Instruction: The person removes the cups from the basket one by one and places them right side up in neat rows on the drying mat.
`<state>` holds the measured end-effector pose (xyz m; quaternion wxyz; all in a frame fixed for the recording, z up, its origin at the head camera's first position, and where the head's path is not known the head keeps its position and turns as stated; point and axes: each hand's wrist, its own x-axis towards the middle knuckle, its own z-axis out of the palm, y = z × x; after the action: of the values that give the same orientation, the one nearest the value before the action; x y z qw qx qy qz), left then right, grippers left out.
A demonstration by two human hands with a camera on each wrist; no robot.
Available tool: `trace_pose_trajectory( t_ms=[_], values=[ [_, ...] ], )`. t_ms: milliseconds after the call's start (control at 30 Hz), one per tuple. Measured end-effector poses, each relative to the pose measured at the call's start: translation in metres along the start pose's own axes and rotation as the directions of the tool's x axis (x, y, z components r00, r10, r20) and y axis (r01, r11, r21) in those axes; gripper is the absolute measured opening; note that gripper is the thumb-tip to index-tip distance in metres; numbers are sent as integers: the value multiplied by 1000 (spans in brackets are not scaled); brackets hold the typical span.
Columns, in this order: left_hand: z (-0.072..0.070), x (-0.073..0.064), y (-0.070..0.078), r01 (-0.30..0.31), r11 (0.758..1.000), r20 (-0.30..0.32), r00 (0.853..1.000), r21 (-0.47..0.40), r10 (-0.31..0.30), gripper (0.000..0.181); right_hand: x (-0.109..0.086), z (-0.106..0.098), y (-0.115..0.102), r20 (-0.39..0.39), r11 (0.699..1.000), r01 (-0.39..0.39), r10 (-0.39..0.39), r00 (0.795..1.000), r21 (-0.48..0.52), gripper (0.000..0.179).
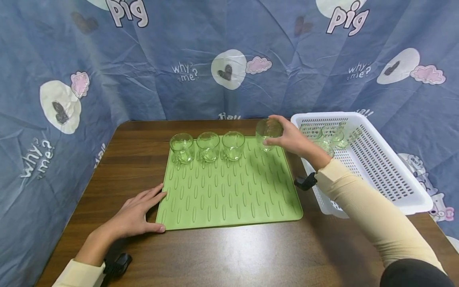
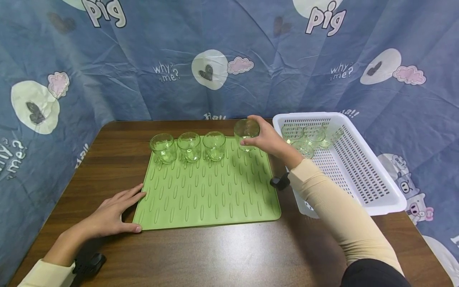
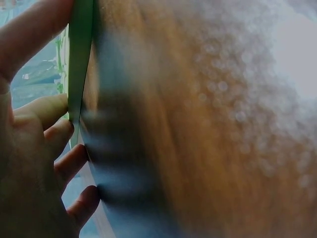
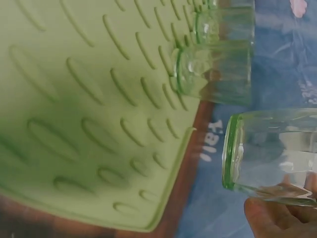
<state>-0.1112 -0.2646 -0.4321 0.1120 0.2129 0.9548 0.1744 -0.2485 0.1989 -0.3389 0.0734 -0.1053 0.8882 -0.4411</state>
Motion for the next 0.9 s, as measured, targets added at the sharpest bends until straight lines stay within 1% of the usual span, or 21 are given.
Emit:
trace_pose_trajectory(
  t_ms=[133, 267, 400, 500, 567, 667, 833, 900],
  values=[
    [0, 0, 0, -2, 1000, -2, 1000, 7, 2, 104, 12, 10, 4, 9, 999, -36, 36, 999, 11, 87],
    [2, 0, -1, -6, 1000, -9, 1000, 8, 6, 103, 22, 19, 10, 14, 999, -46, 46, 999, 25, 87],
    [2, 0, -2, -7, 1000, -9, 1000, 2, 7, 103, 28, 24, 16, 55, 996, -68, 65, 996, 56, 87],
    [2, 0, -2, -8, 1000, -8, 1000, 0, 8, 103, 31, 26, 19, 70, 995, -77, 73, 995, 63, 88],
    [2, 0, -2, -10, 1000, -11, 1000, 3, 10, 103, 33, 27, 20, 61, 996, -70, 67, 996, 51, 88],
    [2, 1, -2, -12, 1000, -11, 1000, 7, 12, 103, 34, 30, 22, 46, 996, -76, 73, 996, 57, 89],
    [3, 2, -1, -15, 1000, -12, 1000, 9, 15, 102, 31, 38, 23, 55, 982, -132, 126, 991, 132, 88],
    [3, 3, -1, -15, 1000, -11, 1000, 10, 15, 102, 30, 41, 23, 58, 977, -141, 133, 989, 163, 88]
  ],
)
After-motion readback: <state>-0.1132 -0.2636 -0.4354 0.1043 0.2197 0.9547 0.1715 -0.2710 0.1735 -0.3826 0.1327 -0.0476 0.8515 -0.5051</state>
